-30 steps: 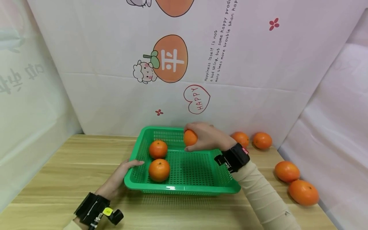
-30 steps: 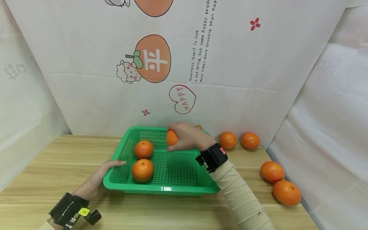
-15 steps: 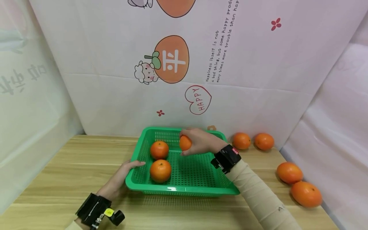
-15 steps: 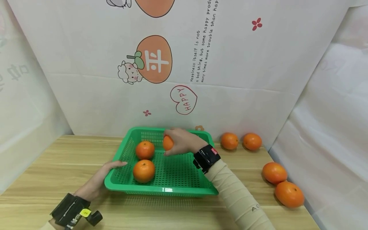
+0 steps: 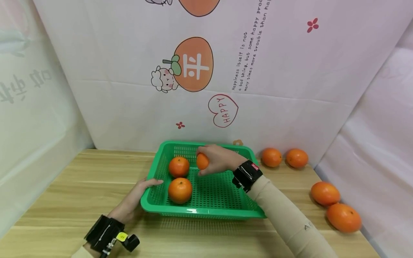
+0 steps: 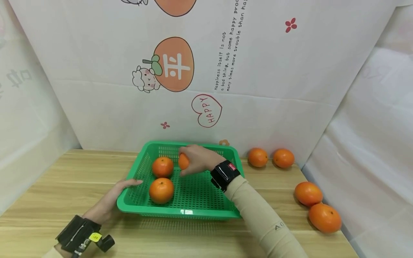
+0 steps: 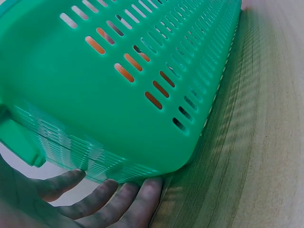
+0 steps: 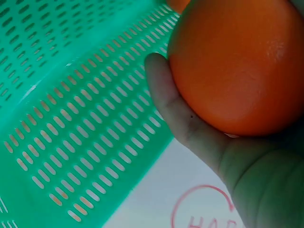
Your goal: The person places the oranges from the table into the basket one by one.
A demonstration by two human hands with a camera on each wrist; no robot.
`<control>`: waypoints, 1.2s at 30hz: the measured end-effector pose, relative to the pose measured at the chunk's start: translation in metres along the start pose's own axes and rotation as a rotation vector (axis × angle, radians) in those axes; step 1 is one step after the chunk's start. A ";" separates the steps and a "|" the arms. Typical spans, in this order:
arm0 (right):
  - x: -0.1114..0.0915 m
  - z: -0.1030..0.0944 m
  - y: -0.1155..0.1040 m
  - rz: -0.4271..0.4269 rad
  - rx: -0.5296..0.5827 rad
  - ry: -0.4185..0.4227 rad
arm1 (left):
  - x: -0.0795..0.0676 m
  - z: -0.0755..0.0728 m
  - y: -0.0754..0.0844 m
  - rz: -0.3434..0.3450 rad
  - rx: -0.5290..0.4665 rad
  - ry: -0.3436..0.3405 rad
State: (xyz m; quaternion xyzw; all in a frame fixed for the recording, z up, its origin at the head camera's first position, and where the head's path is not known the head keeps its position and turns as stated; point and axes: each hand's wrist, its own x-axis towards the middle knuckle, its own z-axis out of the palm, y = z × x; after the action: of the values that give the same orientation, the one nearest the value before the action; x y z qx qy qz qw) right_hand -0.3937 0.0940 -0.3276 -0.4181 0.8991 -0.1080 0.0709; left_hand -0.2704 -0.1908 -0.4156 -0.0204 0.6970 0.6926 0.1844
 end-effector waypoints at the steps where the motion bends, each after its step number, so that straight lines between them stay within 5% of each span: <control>1: 0.002 0.002 0.001 0.003 -0.003 -0.007 | 0.000 0.000 0.000 0.001 -0.002 -0.003; 36: 0.027 0.054 0.023 0.031 0.015 -0.085 | 0.001 0.001 0.000 0.007 0.021 0.006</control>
State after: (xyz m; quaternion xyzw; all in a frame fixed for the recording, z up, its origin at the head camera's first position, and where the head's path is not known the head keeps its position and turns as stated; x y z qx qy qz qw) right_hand -0.4162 0.0809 -0.3868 -0.4079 0.9008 -0.0960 0.1139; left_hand -0.2716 -0.1899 -0.4156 -0.0181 0.7047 0.6861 0.1800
